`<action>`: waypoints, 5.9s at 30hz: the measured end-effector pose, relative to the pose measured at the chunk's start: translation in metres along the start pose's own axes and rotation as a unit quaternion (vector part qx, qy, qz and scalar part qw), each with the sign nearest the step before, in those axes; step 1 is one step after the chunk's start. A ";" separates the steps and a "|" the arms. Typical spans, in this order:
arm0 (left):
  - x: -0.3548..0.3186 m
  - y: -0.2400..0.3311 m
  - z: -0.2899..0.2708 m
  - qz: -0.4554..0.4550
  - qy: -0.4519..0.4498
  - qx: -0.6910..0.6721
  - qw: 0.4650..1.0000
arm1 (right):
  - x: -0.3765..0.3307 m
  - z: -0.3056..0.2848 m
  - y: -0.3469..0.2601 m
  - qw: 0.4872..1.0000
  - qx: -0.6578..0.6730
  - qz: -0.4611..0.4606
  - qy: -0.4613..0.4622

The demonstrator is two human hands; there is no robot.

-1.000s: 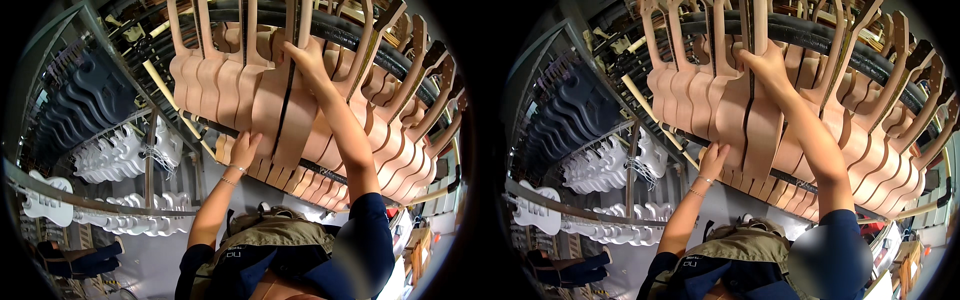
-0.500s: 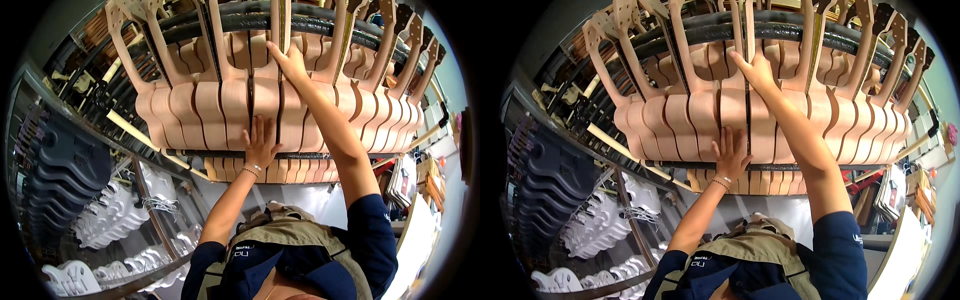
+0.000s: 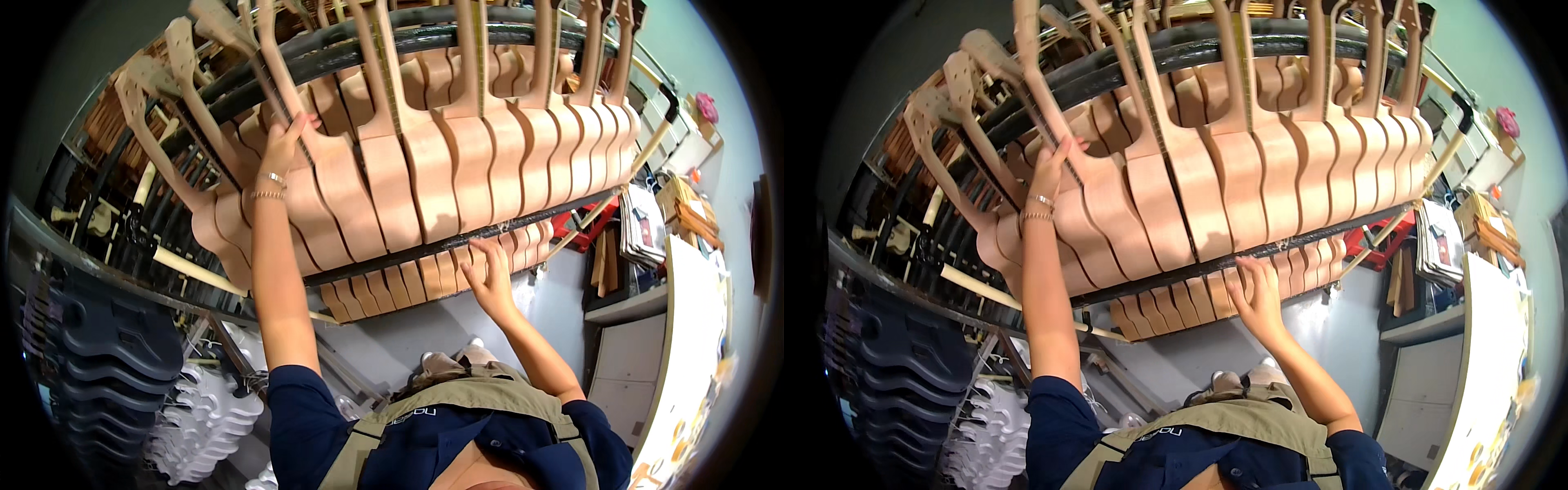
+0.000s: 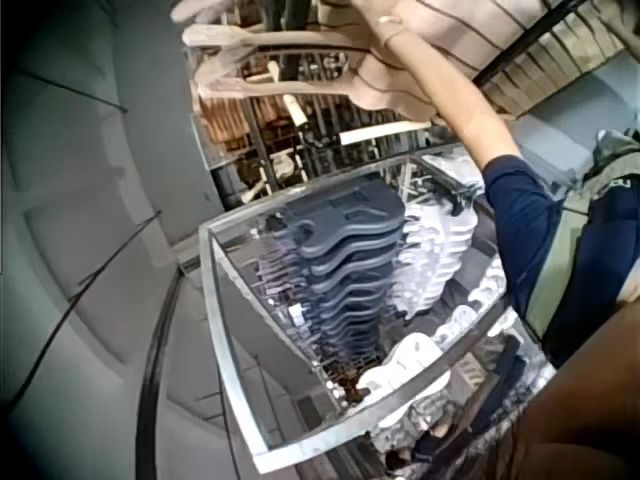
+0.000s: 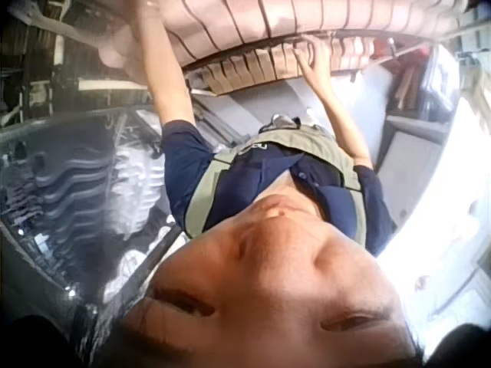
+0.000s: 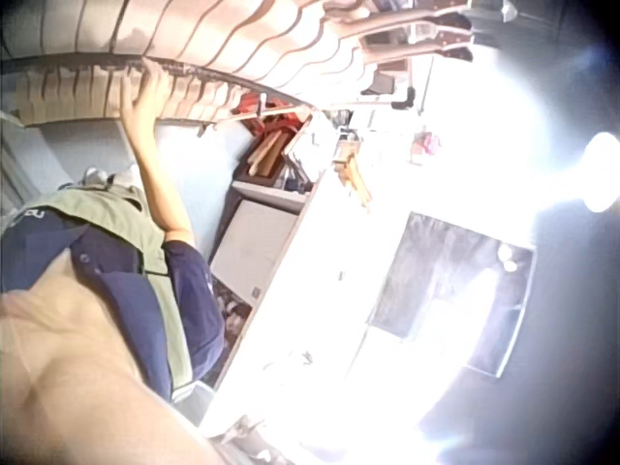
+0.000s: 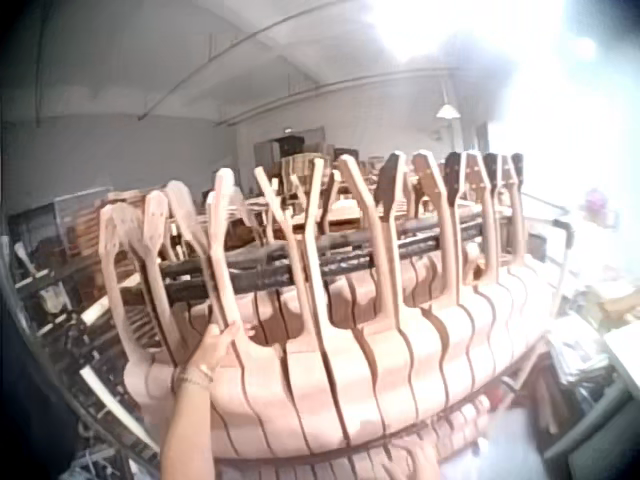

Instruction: The person applies masking tape to the fretboards of unfinished acoustic guitar necks. They use a wooden template to mark the body of the guitars and then apply tape to the necks, placing the finished pieces on a rack.

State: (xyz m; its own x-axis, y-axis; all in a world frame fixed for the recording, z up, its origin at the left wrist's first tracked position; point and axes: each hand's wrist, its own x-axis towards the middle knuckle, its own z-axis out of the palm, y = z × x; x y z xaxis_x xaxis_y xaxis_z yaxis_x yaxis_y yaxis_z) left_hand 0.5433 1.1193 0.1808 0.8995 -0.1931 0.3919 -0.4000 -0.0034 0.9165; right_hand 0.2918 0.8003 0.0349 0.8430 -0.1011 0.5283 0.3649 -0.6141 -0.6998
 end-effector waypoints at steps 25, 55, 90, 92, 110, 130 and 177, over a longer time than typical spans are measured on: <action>-0.340 0.129 0.514 0.029 -0.260 -0.152 0.953 | -0.181 -0.320 -0.017 0.940 -0.300 -0.041 0.155; -0.408 0.025 1.358 -0.201 -0.795 -0.037 0.571 | -0.554 -0.786 0.215 0.532 0.231 0.512 0.633; -0.545 0.038 1.064 0.141 -0.799 0.120 0.572 | -0.779 -0.693 0.075 0.293 -0.253 0.754 0.530; -0.557 0.031 1.050 0.074 -0.781 0.082 0.615 | -0.786 -0.674 0.062 0.353 -0.242 0.639 0.639; -0.564 0.052 1.028 0.323 -0.746 -0.018 0.582 | -0.649 -0.672 0.058 0.662 -0.355 0.449 0.484; -0.573 0.039 1.016 0.362 -0.729 -0.037 0.579 | -0.581 -0.686 0.168 0.734 -0.326 0.487 0.343; -0.297 -0.069 1.123 0.051 -0.700 -0.068 0.709 | -0.414 -0.694 0.256 0.478 0.000 0.317 0.819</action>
State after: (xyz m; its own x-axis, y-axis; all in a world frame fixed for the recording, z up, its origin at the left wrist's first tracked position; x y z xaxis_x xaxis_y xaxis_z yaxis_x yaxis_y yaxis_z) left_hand 0.1066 0.0750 -0.0889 -0.2256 -0.9709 0.0800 -0.3438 0.1562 0.9260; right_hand -0.2377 0.1414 -0.0291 -0.6563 -0.7445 -0.1226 0.2417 -0.0534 -0.9689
